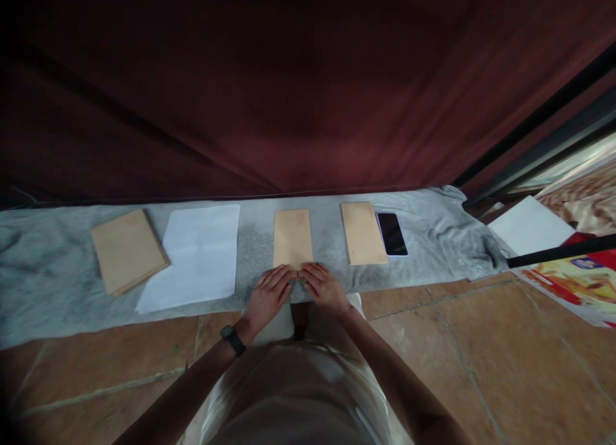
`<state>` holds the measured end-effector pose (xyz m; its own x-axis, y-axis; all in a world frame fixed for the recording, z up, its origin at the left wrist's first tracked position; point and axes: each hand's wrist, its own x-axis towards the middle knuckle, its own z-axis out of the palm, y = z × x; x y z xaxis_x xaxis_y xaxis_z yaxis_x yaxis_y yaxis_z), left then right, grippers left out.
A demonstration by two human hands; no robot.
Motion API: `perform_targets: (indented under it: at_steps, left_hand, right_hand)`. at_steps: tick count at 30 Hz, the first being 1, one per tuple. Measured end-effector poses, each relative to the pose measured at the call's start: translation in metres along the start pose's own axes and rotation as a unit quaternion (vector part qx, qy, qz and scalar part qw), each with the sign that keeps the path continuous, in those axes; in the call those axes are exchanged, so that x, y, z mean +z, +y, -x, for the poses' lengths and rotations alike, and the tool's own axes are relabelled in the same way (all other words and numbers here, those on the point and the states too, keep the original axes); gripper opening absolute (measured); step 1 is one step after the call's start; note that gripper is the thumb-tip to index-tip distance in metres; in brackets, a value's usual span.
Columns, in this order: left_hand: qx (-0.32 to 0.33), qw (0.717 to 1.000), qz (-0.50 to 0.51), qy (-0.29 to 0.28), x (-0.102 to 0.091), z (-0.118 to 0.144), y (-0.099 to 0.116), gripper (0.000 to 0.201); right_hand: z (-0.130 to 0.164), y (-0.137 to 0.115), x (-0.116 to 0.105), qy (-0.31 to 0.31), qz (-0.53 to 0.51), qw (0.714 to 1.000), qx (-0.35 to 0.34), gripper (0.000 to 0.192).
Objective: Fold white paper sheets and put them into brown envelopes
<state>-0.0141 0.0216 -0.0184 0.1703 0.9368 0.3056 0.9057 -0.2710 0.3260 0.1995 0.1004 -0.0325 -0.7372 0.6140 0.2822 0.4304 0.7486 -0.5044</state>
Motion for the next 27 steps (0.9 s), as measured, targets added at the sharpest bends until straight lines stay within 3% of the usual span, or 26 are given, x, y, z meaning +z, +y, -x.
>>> perform_targets:
  at_steps: [6,16,27]
  left_hand:
    - [-0.026,0.999,0.032,0.019,-0.001,-0.006,-0.004,0.029]
    - [-0.054,0.996,0.064,0.04,0.003,-0.007,-0.009,0.028]
    - [-0.082,0.995,0.051,0.04,0.002,-0.011,-0.006,0.023]
  right_hand:
    - [0.002,0.003,0.009,0.062,-0.036,0.996,0.046,0.032]
    - [0.002,-0.005,0.016,0.09,-0.005,0.986,0.141,0.027]
    - [-0.005,-0.01,0.02,0.126,0.01,0.975,0.183,0.016]
